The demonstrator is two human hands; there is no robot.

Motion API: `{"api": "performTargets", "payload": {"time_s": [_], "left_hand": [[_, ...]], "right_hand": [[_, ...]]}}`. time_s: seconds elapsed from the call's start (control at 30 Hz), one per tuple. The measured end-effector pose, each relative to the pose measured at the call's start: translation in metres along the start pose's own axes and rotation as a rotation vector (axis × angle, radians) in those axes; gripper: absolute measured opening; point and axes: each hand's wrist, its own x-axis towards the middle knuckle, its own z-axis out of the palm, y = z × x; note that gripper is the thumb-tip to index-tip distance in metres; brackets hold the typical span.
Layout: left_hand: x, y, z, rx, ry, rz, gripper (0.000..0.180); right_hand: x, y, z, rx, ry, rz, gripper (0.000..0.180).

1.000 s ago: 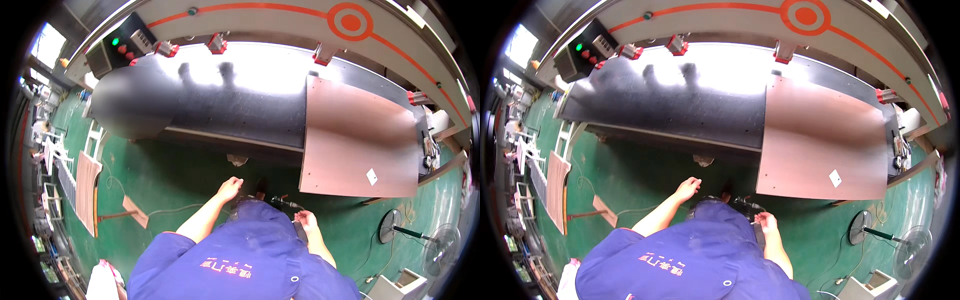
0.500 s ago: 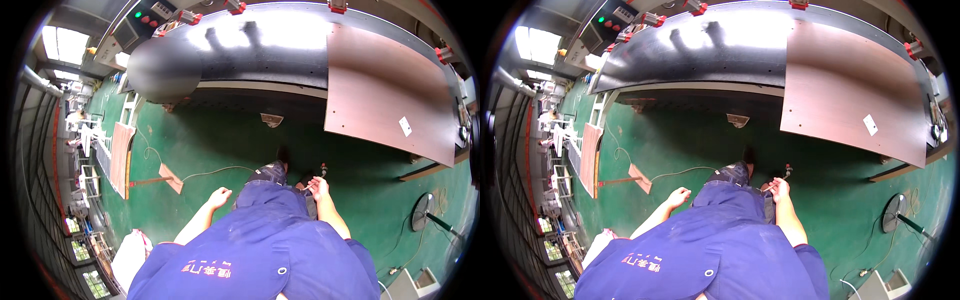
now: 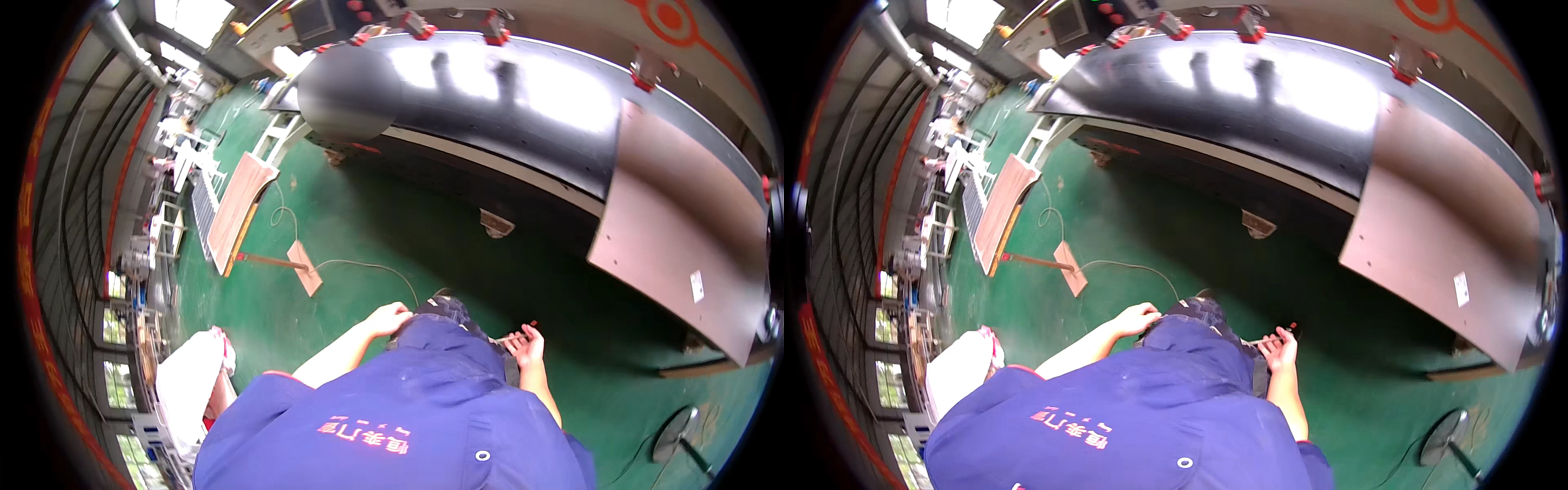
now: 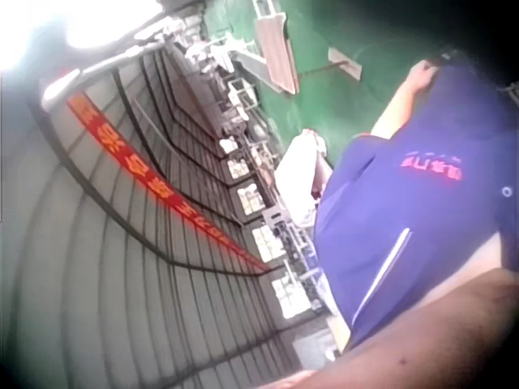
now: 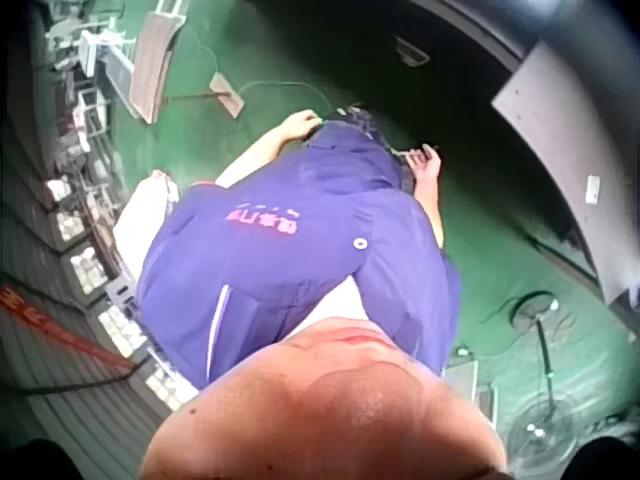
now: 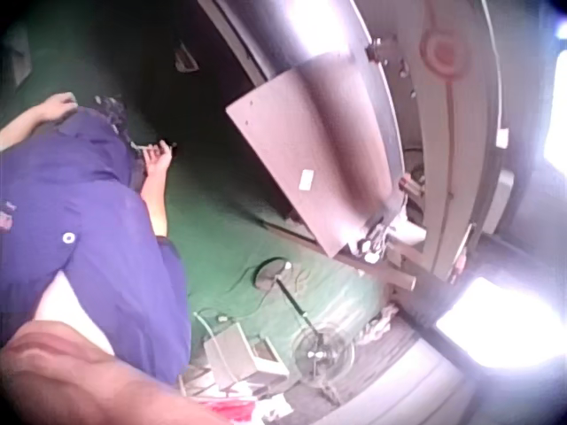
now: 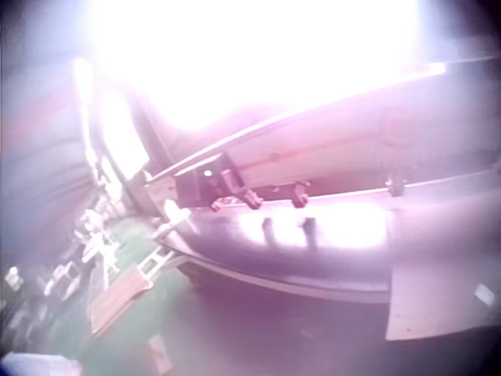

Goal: The person operates a wood-panel processing machine by positioning a panel under the clamps, pressing a button to start the cycle, and moving the panel to a side table.

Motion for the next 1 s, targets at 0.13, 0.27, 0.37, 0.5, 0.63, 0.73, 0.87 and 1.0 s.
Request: {"api": "performTargets", "payload": {"time_s": [0.13,0.27,0.37,0.5,0.63,0.73,0.87,1.0], "left_hand": [[0.011,0.015,-0.015,0.033,-0.055,0.032,0.039],[0.027,-0.002,-0.033,-0.035,-0.091,0.086,0.04],[0.044,-0.04,-0.048,-0.027,-0.05,0.087,0.042],[0.061,-0.11,-0.064,-0.202,0.07,-0.014,0.041],[0.062,-0.205,-0.046,-0.451,0.12,-0.27,0.04],[0.056,-0.258,-0.025,-0.596,0.216,-0.398,0.039],[0.042,-0.284,0.017,-0.713,0.293,-0.497,0.039],[0.037,-0.272,0.07,-0.67,0.185,-0.497,0.036]], "right_hand": [[0.001,0.007,0.014,-0.114,0.001,-0.015,0.04],[0.013,0.016,0.033,-0.245,0.052,-0.078,0.043],[0.018,0.026,0.057,-0.298,0.103,-0.09,0.046],[0.021,0.037,0.1,-0.504,0.033,-0.087,0.047],[0.037,0.052,0.134,-0.849,0.069,-0.078,0.036],[0.045,0.06,0.164,-1.145,0.029,-0.087,0.017],[0.052,0.052,0.188,-1.375,-0.111,-0.082,0.011],[0.02,0.031,0.214,-1.291,-0.212,-0.218,0.012]]}}
